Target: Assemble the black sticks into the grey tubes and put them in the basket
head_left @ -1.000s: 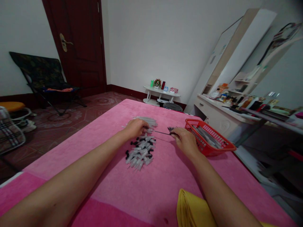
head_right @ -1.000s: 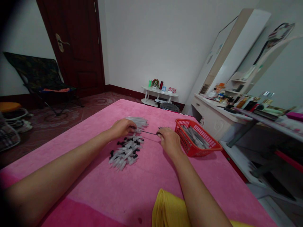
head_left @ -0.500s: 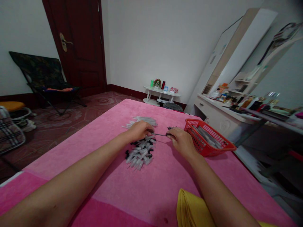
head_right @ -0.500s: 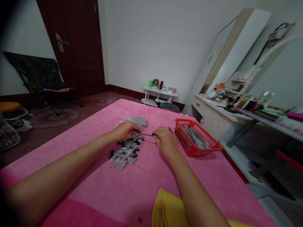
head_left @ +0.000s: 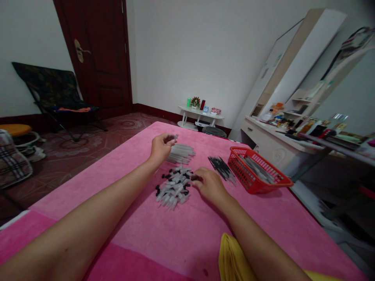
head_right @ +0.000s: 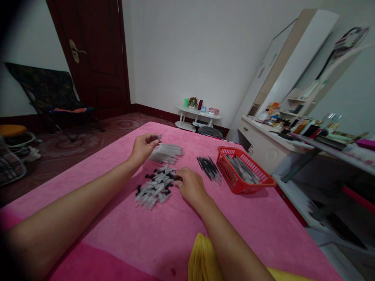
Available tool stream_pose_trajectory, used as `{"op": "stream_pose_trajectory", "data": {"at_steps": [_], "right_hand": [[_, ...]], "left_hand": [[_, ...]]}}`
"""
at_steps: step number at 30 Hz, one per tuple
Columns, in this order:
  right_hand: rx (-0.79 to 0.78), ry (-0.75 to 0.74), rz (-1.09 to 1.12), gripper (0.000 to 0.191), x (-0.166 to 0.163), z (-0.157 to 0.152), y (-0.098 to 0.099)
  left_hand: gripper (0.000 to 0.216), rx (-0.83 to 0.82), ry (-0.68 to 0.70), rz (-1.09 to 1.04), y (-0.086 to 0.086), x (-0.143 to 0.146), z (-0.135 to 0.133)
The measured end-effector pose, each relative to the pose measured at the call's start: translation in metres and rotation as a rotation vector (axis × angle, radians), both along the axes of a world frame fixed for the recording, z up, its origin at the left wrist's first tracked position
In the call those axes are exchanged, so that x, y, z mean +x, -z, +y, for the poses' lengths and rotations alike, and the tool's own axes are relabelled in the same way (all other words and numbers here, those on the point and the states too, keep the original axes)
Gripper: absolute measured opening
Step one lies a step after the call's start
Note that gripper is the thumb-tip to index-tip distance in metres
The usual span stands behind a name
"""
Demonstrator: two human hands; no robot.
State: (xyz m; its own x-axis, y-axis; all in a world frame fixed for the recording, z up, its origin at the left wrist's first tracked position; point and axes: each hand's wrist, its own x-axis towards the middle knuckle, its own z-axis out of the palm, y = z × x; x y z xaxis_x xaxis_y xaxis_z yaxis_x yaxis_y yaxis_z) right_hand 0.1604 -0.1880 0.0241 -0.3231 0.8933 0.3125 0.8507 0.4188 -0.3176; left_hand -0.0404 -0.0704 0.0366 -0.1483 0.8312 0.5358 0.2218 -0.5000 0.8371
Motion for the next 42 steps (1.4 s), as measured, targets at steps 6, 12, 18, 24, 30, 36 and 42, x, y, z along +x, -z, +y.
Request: {"op": "stream_pose_trajectory", "data": {"at_steps": [6, 12, 18, 24, 30, 36, 42], "right_hand": [[-0.003, 0.007, -0.078, 0.018, -0.009, -0.002, 0.011], [-0.020, 0.064, -0.122, 0.014, -0.006, -0.001, 0.014], [-0.007, 0.117, -0.046, 0.013, 0.003, 0.002, 0.013], [0.048, 0.132, 0.191, 0.026, 0.022, 0.016, 0.018], [-0.032, 0.145, 0.446, 0.016, 0.025, 0.021, 0.016], [-0.184, 0.133, 0.828, 0.037, 0.025, 0.025, 0.021], [-0.149, 0.137, 0.722, 0.035, 0.029, 0.028, 0.025]], "left_hand": [[0.019, -0.010, 0.014, 0.107, 0.007, 0.004, -0.003], [0.020, 0.002, -0.002, 0.271, 0.011, 0.007, -0.005], [0.020, 0.036, 0.041, 0.390, 0.013, 0.010, -0.008], [0.024, 0.131, 0.110, 0.773, 0.008, 0.012, -0.024], [0.027, 0.163, 0.154, 0.898, 0.006, 0.017, -0.033], [0.024, 0.182, 0.176, 0.902, 0.008, 0.020, -0.033], [0.023, 0.219, 0.182, 0.921, 0.007, 0.021, -0.036]]}}
